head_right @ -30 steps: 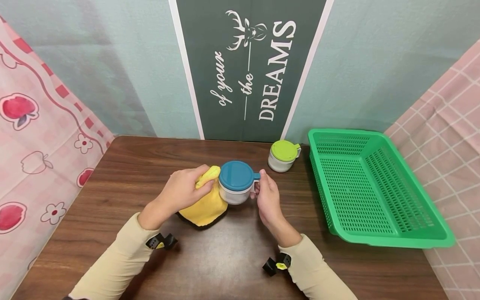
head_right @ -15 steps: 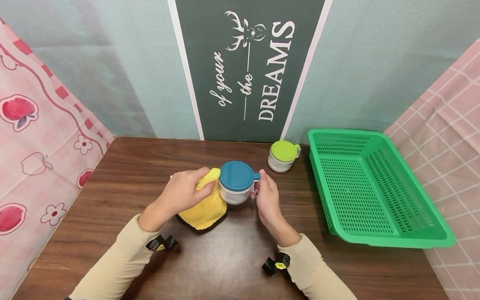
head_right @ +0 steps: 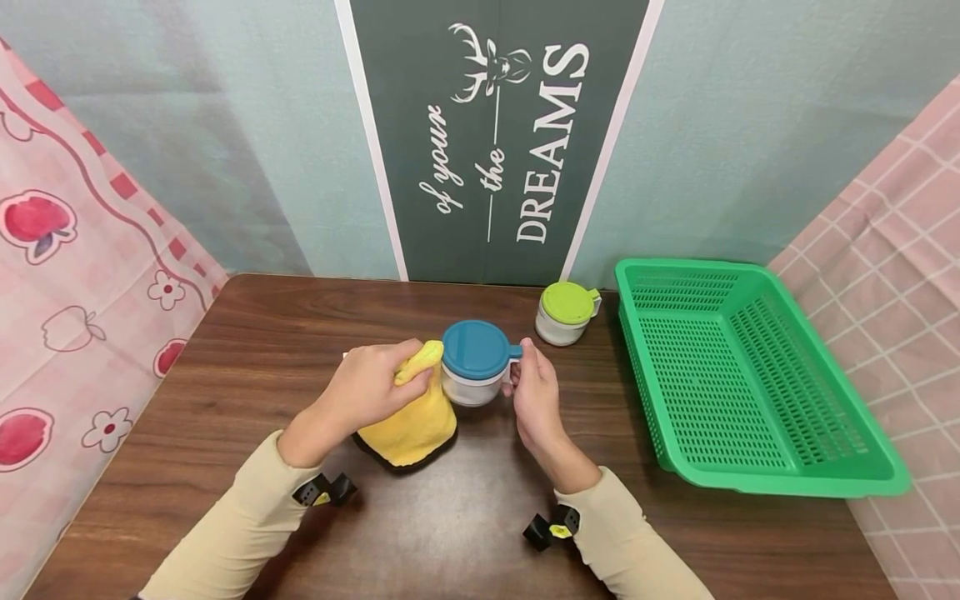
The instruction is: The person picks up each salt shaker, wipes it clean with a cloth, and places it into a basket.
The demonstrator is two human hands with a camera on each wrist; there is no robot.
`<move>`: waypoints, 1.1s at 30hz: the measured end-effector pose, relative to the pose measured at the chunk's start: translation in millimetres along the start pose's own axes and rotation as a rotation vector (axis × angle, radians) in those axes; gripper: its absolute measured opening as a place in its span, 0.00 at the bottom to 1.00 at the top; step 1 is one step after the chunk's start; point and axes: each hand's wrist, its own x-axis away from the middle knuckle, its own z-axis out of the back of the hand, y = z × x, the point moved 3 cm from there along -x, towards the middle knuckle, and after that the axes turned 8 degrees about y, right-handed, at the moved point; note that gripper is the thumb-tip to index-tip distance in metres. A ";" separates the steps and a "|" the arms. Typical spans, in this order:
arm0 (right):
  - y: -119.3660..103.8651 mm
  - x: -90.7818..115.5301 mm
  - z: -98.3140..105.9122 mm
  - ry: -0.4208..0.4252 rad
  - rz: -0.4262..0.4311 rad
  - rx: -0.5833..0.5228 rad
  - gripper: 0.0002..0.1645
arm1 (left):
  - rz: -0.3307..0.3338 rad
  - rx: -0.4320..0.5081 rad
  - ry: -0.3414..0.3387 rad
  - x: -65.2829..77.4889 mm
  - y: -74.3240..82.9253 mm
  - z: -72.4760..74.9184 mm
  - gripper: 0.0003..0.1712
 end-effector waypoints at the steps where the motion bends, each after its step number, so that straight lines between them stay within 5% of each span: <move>1: -0.1 0.0 -0.1 0.003 0.001 -0.002 0.26 | -0.002 0.001 0.000 0.1 0.6 0.1 0.12; 33: -0.3 -1.8 0.8 0.074 0.022 0.005 0.25 | -0.042 -0.019 0.004 -1.9 21.9 -5.5 0.15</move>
